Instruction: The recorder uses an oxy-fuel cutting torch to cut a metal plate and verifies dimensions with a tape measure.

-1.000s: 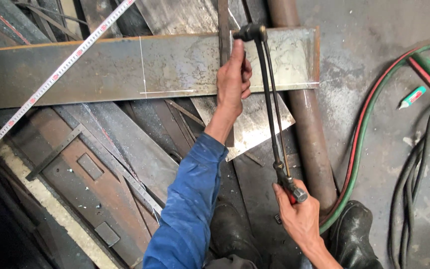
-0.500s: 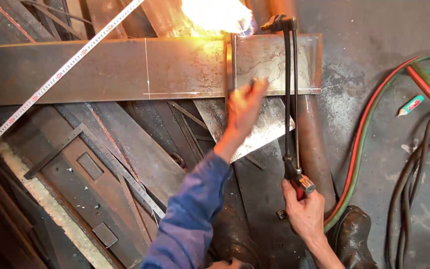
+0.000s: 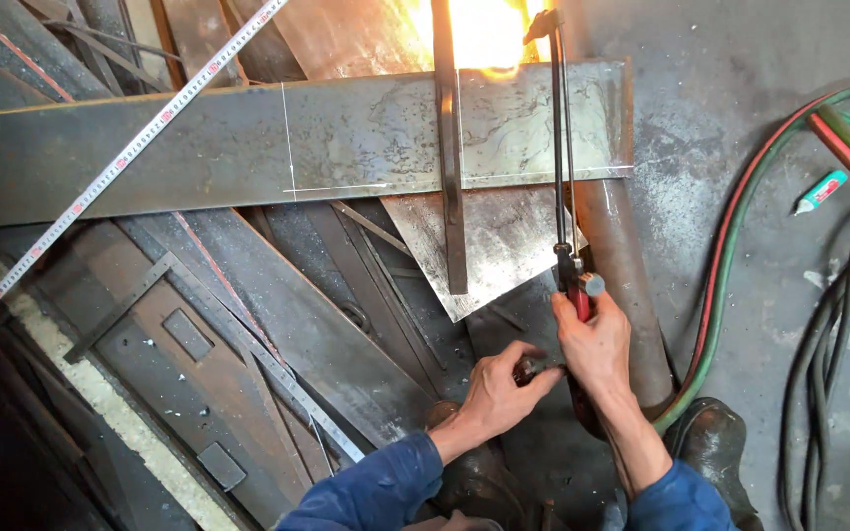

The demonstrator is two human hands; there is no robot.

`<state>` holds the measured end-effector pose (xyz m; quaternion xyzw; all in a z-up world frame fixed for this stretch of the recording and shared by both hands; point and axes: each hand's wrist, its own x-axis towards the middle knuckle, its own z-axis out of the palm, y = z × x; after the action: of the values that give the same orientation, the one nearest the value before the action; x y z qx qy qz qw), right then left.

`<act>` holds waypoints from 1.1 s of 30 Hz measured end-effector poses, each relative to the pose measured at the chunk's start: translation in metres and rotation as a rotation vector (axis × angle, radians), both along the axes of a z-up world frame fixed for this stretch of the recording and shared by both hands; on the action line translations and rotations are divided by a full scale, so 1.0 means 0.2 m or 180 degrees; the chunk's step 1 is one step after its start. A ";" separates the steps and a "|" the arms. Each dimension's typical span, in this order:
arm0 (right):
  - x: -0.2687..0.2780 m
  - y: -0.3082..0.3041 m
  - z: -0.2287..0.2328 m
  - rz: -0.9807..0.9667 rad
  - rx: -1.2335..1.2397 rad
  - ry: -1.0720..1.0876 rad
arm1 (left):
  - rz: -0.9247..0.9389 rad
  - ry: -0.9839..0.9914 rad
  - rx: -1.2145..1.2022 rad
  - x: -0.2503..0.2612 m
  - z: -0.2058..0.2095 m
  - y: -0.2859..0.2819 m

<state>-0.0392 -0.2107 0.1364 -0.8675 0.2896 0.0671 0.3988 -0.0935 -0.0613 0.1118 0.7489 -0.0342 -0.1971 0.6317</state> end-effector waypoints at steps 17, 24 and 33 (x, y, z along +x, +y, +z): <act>0.08 -0.02 -0.12 0.0114 -0.0258 0.0223 | -0.0068 0.0057 0.0518 0.03 -0.09 -0.05; 0.10 0.02 -0.05 0.0141 -0.0188 0.0141 | -0.0046 0.0149 0.0473 0.04 -0.10 -0.05; 0.11 0.03 -0.10 0.0102 0.0052 0.0290 | 0.0045 0.0272 0.0361 0.02 -0.14 -0.04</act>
<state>-0.0171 -0.2039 0.1156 -0.8649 0.2929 0.1152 0.3911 -0.0900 -0.0694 0.0848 0.7747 0.0093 -0.2260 0.5905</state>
